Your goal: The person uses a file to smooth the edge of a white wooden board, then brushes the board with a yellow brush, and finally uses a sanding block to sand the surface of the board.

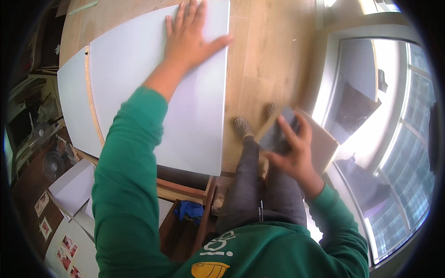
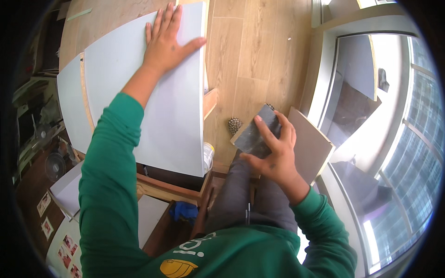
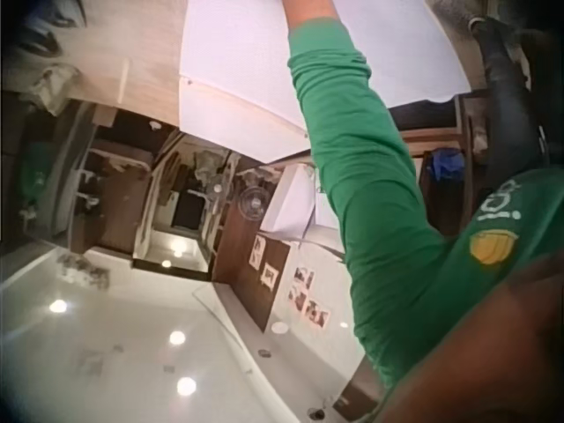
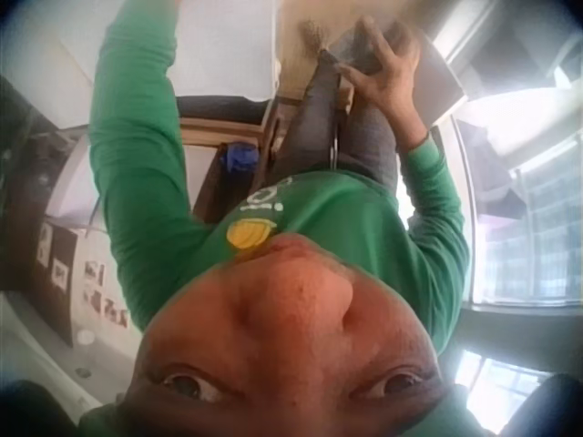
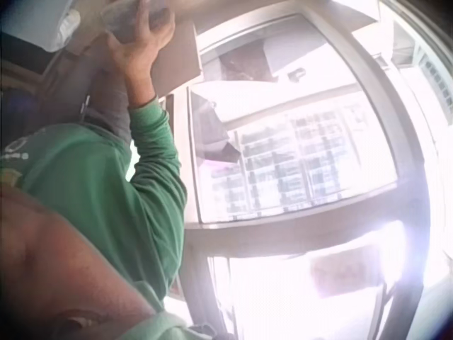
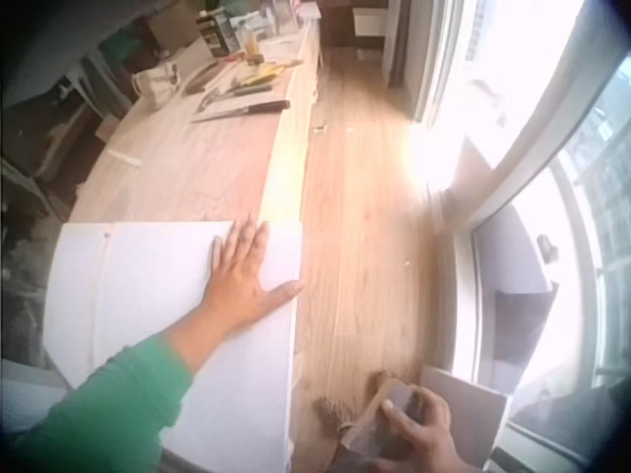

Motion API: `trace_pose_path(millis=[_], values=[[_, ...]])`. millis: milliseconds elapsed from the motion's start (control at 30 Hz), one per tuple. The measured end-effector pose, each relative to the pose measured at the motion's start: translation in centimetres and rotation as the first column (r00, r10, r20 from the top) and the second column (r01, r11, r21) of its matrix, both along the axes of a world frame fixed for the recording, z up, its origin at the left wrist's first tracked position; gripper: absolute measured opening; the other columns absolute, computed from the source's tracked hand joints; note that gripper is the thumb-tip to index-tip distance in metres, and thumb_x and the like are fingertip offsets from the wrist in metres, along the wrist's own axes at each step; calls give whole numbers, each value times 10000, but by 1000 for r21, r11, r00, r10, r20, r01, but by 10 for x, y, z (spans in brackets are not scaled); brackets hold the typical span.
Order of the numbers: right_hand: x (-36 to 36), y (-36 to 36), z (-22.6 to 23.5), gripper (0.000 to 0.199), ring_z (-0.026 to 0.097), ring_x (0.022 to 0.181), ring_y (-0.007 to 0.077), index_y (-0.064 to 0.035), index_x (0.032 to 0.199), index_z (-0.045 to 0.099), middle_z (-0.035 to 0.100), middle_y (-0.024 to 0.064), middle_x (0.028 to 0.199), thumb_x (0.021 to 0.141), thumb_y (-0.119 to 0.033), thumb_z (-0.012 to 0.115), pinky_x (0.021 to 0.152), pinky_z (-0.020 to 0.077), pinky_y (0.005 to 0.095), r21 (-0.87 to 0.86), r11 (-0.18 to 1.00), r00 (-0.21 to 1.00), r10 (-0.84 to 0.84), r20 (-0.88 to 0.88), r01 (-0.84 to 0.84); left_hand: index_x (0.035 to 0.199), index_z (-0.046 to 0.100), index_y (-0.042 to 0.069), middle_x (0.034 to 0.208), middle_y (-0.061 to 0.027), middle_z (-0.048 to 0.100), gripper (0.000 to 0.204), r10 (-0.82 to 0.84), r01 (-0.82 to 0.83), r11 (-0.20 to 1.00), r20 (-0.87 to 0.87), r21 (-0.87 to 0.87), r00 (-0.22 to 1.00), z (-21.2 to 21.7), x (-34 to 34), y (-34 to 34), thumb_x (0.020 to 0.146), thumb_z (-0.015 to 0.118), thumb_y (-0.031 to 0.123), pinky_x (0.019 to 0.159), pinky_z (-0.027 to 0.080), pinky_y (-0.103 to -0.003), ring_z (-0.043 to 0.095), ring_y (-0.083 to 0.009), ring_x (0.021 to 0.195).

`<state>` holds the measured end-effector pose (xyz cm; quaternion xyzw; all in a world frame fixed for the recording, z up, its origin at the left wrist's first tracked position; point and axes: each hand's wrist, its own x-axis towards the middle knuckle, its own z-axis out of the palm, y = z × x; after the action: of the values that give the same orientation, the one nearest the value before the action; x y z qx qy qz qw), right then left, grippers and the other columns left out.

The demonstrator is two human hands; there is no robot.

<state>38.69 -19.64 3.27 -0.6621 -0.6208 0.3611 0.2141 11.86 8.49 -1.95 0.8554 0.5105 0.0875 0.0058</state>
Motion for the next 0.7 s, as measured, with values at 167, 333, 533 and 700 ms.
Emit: trace_pose_path(millis=[167, 333, 533, 700], values=[[12, -16, -6, 972, 415, 1348, 459, -195, 1455, 596, 408, 246, 1489, 562, -312, 961, 1130, 359, 543, -27, 998, 998, -53, -20, 53, 1474, 559, 141, 1644, -220, 317, 627, 106, -97, 992, 117, -79, 987, 0, 47, 46, 978, 573, 525, 1237, 157, -603, 207, -390, 1545], [11, -25, -5, 993, 445, 1343, 410, -146, 1493, 550, 429, 221, 1449, 599, -314, 947, 1142, 364, 485, -104, 987, 976, -141, -169, 124, 1502, 530, 183, 1646, -174, 339, 555, 290, -293, 950, -46, -111, 956, -4, 65, 73, 1022, 484, 458, 1246, 157, -585, 237, -350, 1545], [20, -19, -20, 907, 513, 1292, 249, -73, 1550, 463, 485, 114, 1378, 750, -286, 835, 1105, 402, 380, -328, 910, 741, -400, -539, 253, 1591, 347, 83, 1678, -132, 283, 629, -20, 20, 1000, -1, 2, 1000, -19, 42, -11, 1062, 389, 419, 1271, 103, -536, 205, -300, 1564], [18, -9, -18, 863, 534, 1259, 218, -71, 1555, 454, 494, 76, 1365, 789, -278, 791, 1050, 435, 339, -422, 871, 654, -474, -589, 251, 1582, 370, 63, 1670, -124, 316, 635, -14, 21, 985, 46, -169, 999, 7, 22, -178, 996, 522, 253, 1243, 199, -565, 272, -323, 1546]])
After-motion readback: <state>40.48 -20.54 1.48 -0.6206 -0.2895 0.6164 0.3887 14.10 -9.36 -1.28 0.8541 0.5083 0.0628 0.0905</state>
